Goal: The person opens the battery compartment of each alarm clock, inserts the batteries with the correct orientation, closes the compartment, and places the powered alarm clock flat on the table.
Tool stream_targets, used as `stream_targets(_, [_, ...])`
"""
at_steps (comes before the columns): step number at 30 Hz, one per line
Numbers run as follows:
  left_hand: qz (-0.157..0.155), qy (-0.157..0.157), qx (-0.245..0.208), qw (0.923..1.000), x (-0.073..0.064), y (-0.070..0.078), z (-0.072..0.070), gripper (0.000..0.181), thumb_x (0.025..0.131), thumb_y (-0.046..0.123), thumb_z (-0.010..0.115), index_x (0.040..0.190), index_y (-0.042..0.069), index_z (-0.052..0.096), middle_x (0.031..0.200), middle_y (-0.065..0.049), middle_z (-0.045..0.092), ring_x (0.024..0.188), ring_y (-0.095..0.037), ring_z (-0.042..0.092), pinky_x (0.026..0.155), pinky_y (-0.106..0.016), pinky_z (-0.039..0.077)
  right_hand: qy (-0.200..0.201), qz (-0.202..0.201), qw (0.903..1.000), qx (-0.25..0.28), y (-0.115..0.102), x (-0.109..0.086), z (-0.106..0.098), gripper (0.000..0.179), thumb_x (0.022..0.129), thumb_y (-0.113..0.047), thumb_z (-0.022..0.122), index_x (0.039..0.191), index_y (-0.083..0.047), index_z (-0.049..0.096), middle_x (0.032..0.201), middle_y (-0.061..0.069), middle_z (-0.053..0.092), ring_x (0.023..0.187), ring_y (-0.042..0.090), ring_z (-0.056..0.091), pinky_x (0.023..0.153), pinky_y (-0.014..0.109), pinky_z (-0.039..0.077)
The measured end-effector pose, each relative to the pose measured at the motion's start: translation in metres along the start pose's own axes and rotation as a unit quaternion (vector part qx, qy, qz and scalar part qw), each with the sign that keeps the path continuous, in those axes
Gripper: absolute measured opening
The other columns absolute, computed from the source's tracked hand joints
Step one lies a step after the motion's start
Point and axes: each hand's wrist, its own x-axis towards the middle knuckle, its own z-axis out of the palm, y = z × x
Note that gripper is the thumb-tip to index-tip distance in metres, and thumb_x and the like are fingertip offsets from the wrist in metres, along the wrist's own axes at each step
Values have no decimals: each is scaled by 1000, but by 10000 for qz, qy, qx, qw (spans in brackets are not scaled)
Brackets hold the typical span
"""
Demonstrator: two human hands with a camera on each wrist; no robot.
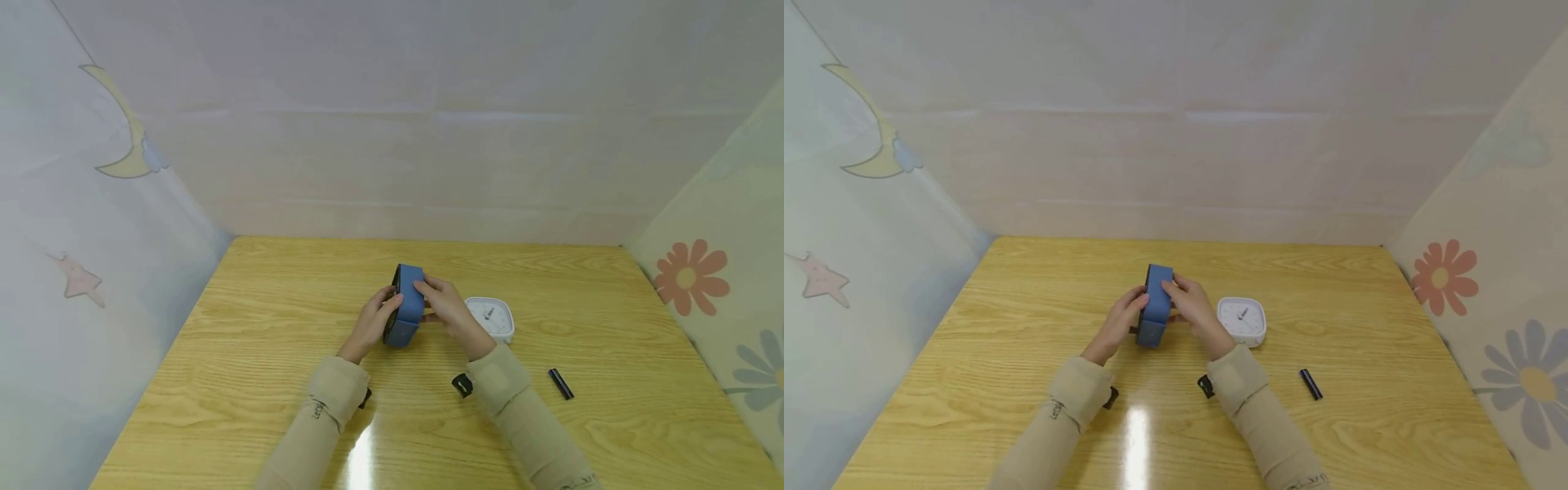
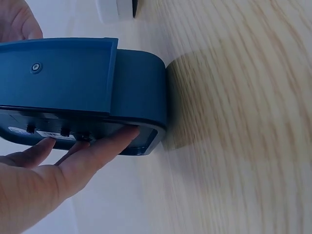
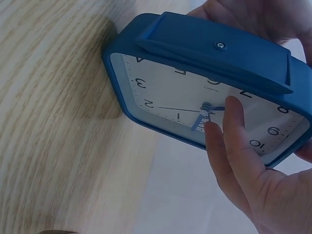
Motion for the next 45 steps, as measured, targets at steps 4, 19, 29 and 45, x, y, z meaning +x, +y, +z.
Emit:
stream_targets(4, [-208, -38, -134, 9997, -10, 17, -1, 53, 96, 32, 37, 139, 1, 34, 131, -23, 43, 113, -36, 45, 89, -51, 40, 19, -49, 10000, -60, 0, 0, 1, 57, 96, -27, 46, 143, -2, 25, 133, 22, 42, 90, 24, 59, 73, 41, 52])
stream_targets(19, [-397, -141, -1041, 9937, -5, 9, -4, 52, 95, 26, 33, 137, -5, 33, 130, -25, 42, 120, -39, 38, 83, -55, 43, 222, -172, 9992, -298, 0, 2, 8, 58, 93, -26, 52, 142, -4, 30, 123, 23, 48, 84, 23, 61, 71, 41, 53])
stream_targets(29, [-495, -72, -1171, 9919, -10, 17, -5, 52, 94, 23, 30, 137, -6, 32, 128, -25, 42, 118, -40, 38, 84, -54, 42, 361, -82, 9981, -501, -5, 2, 13, 56, 92, -28, 53, 141, -8, 33, 118, 20, 50, 92, 31, 60, 66, 34, 54])
stream_targets(45, [-444, 220, -2059, 9773, 2, -13, -4, 61, 86, 28, 30, 136, -8, 31, 127, -27, 39, 115, -37, 38, 83, -57, 41, 541, -334, 9895, -1295, -8, 5, 21, 63, 86, -38, 60, 137, -6, 41, 116, 20, 53, 88, 30, 62, 66, 40, 53])
